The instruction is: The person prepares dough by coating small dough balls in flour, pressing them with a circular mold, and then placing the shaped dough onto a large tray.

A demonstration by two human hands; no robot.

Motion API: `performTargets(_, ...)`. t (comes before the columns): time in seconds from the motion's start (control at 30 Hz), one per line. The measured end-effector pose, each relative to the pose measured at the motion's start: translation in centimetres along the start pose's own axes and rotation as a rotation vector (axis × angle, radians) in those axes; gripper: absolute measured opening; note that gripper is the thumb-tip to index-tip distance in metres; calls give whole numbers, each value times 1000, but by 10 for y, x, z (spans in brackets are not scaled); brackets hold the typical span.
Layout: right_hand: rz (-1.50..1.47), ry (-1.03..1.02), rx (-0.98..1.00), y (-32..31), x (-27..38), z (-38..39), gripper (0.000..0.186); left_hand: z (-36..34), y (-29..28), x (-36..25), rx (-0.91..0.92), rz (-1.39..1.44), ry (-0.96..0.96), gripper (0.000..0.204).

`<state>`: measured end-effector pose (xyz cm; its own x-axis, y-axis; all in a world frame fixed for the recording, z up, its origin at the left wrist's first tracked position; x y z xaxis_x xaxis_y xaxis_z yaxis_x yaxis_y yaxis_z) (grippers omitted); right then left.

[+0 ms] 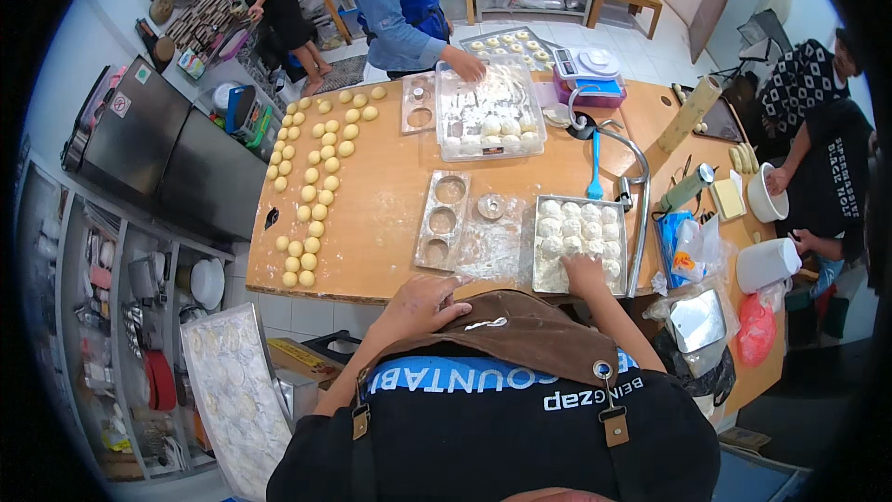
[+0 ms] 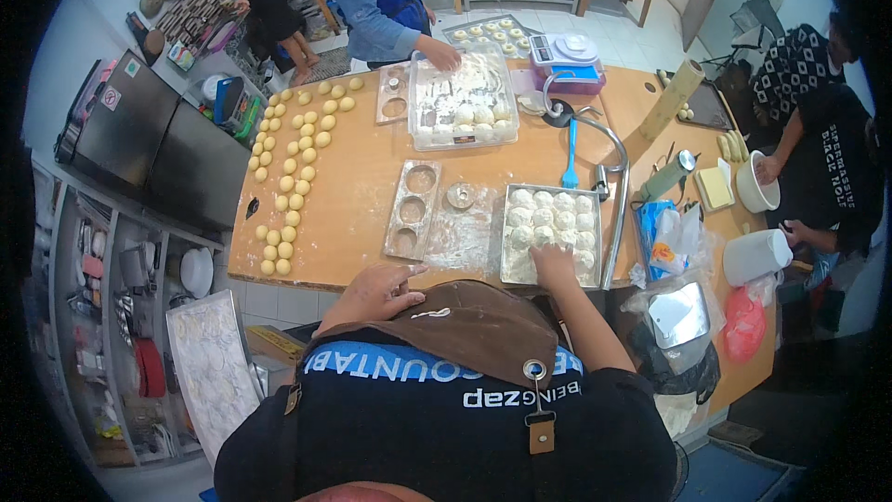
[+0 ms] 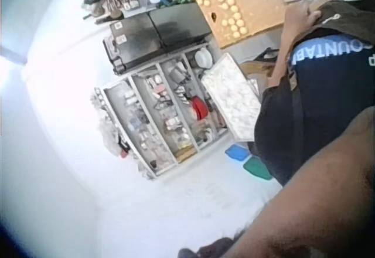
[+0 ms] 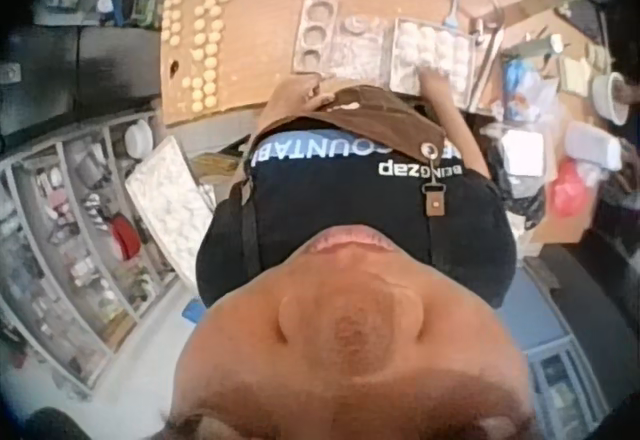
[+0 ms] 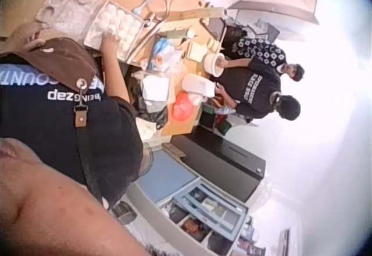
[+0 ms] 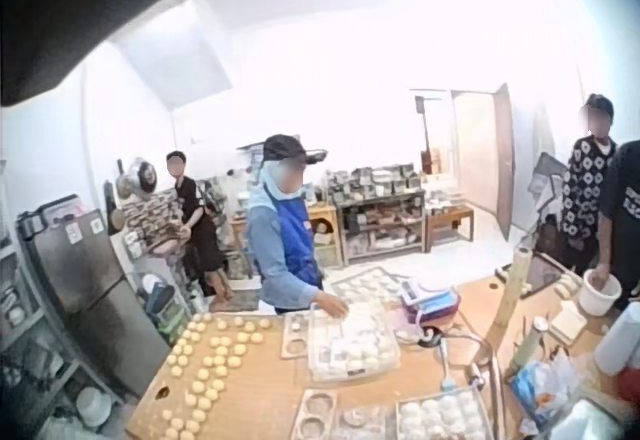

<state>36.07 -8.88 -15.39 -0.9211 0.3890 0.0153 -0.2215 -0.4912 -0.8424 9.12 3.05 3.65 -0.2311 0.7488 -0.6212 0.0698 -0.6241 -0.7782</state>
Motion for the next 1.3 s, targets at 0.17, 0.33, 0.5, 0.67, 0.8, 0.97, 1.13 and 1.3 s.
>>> performTargets(0.17,12,-111,-15,7,-4,-5,33,-4,2,0,40,22,-21,40)
performTargets(0.33,-30,6,-17,1,-11,-11,45,-7,1,0,66,11,-27,40)
performTargets(0.5,-7,-66,-55,6,-4,-9,43,-11,3,-2,72,18,-17,41)
performTargets(0.67,-9,-5,-140,1,-11,-6,41,-11,4,-4,55,9,5,41)
performTargets(0.8,-21,42,-194,-16,-4,10,36,-9,6,0,56,15,-3,41)
performTargets(0.97,-22,-14,-230,-9,-11,5,32,-10,1,-6,58,28,-16,41)
performTargets(1.13,-139,7,-253,-16,-20,2,28,-10,1,1,63,34,-35,38)
performTargets(1.3,-281,-16,-350,-23,-25,15,26,-11,2,15,61,30,-6,40)
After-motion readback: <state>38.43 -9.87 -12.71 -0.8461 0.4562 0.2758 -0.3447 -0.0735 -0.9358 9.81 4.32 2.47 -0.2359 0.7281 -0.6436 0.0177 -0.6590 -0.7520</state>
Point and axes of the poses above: each hand's wrist, its own z-axis away from the middle knuckle, its own y-axis out of the palm, x = y × z, the point moved 7 cm from there along -z, towards the middle knuckle, and after that the axes turned 12 degrees about x, right-handed, at the moved point
